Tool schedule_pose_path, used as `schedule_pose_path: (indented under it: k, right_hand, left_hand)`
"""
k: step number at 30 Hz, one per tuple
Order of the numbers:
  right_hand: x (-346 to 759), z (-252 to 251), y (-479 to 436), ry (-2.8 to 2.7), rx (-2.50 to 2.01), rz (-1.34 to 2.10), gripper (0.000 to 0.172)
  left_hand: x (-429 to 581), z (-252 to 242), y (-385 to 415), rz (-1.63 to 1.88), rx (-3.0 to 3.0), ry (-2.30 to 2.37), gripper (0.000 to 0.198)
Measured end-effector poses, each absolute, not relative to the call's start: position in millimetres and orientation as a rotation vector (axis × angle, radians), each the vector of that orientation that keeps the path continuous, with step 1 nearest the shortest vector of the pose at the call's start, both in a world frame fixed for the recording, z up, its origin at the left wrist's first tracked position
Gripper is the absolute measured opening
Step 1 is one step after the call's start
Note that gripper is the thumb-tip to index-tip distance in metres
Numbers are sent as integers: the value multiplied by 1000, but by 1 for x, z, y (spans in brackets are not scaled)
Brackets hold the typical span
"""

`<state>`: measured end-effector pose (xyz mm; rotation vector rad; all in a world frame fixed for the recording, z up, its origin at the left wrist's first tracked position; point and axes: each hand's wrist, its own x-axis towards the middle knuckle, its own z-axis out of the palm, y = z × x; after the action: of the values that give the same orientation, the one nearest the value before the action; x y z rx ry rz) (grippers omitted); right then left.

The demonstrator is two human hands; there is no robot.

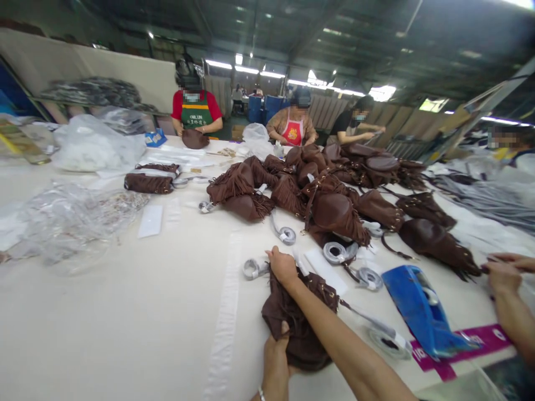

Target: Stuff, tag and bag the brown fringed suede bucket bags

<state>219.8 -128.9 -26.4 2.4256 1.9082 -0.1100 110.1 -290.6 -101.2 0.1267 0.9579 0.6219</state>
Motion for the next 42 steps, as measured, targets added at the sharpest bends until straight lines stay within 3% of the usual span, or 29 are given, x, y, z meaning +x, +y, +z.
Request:
schedule_pose_path:
  k: [6, 10, 14, 23, 27, 30, 33, 36, 38, 42]
  right_hand:
    - [211, 6, -213, 2479, 2187, -18, 45]
    - [229, -43, -294, 2569, 2472, 248, 55]
    - [242, -93, -318, 2504, 2523, 238, 60]
    - [252, -105, -356, 2321, 2771, 73, 52]
    - [261, -98, -366, 2124, 3067, -262, 57]
    - [259, -74, -367, 1422, 3669, -614, 72]
    - [248, -53, -357, 594, 3747, -1833, 82]
    - [235, -39, -330, 310, 3359, -2890, 68]
    - [225, -29, -308, 353, 3342, -3118, 58]
    - [190, -12, -273, 774, 3292, -3211, 53]
  left_hand:
    - [103, -85, -295, 667, 134, 884, 60]
    - [107, -90, -296, 668, 153, 913, 54]
    - [108, -93, -295, 661, 152, 991, 45]
    - [107, -101, -297, 688, 135, 872, 47]
    - [109, -90, -292, 676, 119, 881, 47]
    - [107, -67, -283, 676, 169, 816, 44]
    - [101, -40, -267, 719, 313, 792, 39]
    - [90, -16, -246, 768, 418, 775, 38]
    - [77, -1, -232, 814, 469, 745, 43]
    - [35, 12, -214, 933, 522, 734, 52]
